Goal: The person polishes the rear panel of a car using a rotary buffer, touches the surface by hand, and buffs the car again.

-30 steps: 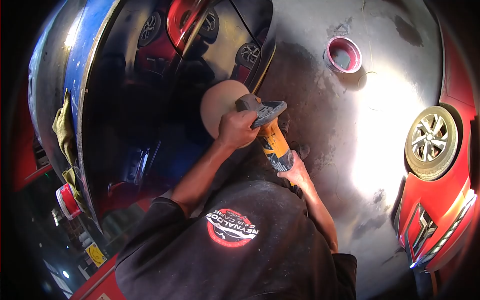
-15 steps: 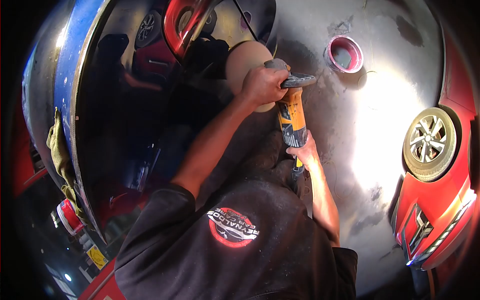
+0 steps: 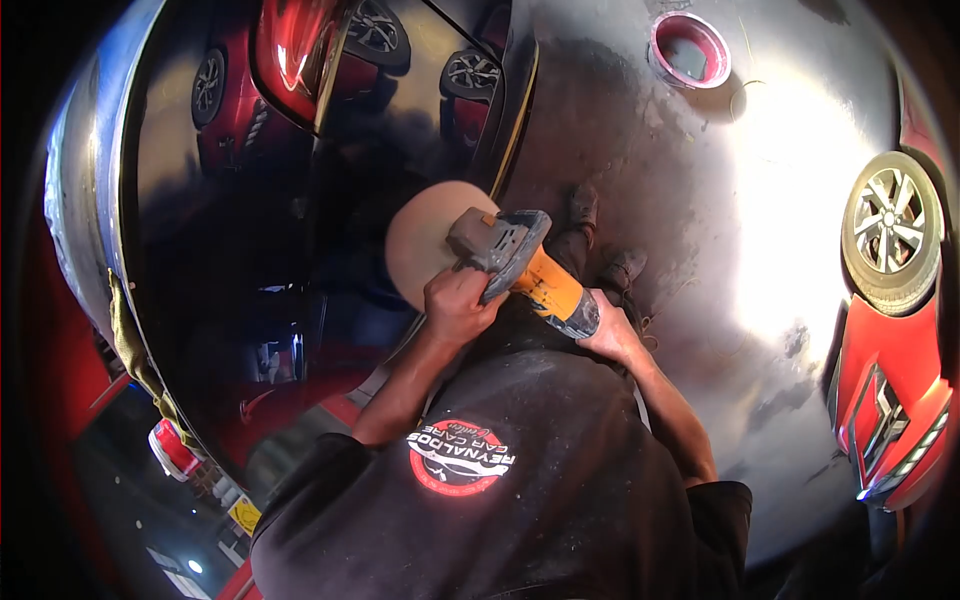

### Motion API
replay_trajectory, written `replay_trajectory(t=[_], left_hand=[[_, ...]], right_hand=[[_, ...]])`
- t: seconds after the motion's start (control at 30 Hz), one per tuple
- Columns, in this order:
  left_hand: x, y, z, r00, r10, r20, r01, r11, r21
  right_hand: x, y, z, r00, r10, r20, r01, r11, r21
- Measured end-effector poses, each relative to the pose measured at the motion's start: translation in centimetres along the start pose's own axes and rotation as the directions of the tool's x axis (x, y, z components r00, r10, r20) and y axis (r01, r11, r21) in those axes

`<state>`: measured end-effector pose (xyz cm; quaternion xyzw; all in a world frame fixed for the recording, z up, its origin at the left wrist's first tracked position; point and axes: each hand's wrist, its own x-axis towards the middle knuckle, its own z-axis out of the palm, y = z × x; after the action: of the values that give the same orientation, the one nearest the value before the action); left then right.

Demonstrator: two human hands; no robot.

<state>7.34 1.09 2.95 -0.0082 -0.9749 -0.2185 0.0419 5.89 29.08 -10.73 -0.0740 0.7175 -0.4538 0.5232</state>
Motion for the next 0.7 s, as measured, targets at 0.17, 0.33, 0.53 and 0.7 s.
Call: replay_trajectory(t=[0.17, 0.33, 0.53, 0.7], left_hand=[[1.3, 0.5, -1.0, 1.0, -0.004, -0.023, 0.004, 1.0, 0.027], [6.5, -0.2, -0.6, 0.996, 0.086, -0.033, -0.085, 0.996, 0.018], [14.1, -1.7, 0.6, 0.978, 0.21, -0.008, -0.21, 0.978, 0.012], [21.5, -3.2, 1.0, 0.948, 0.307, -0.088, -0.297, 0.949, 0.107]], right_hand=[[0.7, -0.9, -0.6, 0.999, -0.036, -0.006, 0.036, 0.999, -0.008], [2.2, -2.5, -2.7, 0.998, 0.005, -0.062, -0.004, 1.0, 0.012], [4.7, -3.6, -4.2, 0.983, -0.061, -0.175, 0.088, 0.985, 0.148], [7.9, -7.7, -6.7, 0.96, -0.068, -0.272, 0.119, 0.977, 0.176]])
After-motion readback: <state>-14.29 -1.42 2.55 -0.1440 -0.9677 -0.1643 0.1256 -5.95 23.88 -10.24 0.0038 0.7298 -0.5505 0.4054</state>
